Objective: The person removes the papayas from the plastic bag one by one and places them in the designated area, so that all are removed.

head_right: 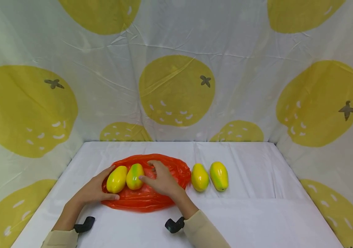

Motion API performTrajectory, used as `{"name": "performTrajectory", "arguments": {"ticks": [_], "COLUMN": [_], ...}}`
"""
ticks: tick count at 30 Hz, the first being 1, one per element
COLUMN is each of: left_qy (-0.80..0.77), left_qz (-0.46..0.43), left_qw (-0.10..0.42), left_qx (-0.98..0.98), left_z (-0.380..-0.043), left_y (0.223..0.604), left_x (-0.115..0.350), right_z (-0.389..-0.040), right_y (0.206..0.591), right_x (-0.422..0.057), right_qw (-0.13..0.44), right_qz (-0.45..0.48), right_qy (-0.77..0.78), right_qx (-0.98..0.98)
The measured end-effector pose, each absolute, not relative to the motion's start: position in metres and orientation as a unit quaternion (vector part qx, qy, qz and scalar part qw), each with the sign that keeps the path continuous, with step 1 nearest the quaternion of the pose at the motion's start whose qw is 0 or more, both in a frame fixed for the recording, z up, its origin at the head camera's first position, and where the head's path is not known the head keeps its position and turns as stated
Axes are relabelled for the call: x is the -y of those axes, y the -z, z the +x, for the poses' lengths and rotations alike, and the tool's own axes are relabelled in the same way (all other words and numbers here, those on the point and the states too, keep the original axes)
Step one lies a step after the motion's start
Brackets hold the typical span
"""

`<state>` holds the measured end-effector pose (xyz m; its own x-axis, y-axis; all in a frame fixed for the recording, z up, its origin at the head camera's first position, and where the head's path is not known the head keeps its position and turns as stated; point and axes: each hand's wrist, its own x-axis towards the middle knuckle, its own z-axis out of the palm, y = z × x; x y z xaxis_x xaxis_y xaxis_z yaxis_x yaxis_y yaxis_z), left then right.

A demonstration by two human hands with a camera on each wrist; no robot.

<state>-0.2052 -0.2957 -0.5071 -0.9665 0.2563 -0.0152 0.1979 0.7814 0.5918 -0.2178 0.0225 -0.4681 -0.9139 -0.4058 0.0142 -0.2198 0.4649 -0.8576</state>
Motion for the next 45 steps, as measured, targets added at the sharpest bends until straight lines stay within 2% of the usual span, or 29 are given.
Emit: {"name": "performTrajectory", "arguments": {"ticks": [12,28,45], "left_qy": [-0.318,-0.314,-0.311], "left_qz": [0.107,0.113,0.111], "left_qw": [0.061,0.054,0.05], "left_qx": [-0.94,-0.941,-0.942], "left_z": [-0.206,-0.205,-0.204], "left_y": [0.505,0.506,0.506], "left_x": [0.293,0.295,0.294], "right_z": [-0.216,-0.218,-0.216], "right_y": [0.476,0.485,0.498], "right_x": [-0.008,0.011,0.022], "right_qw": [0.104,0.112,0.103], "right_qz": [-0.152,-0.133,-0.156], "right_qy": [0.476,0.46,0.458], "right_qx": [-0.86,-0.871,-0.869]}}
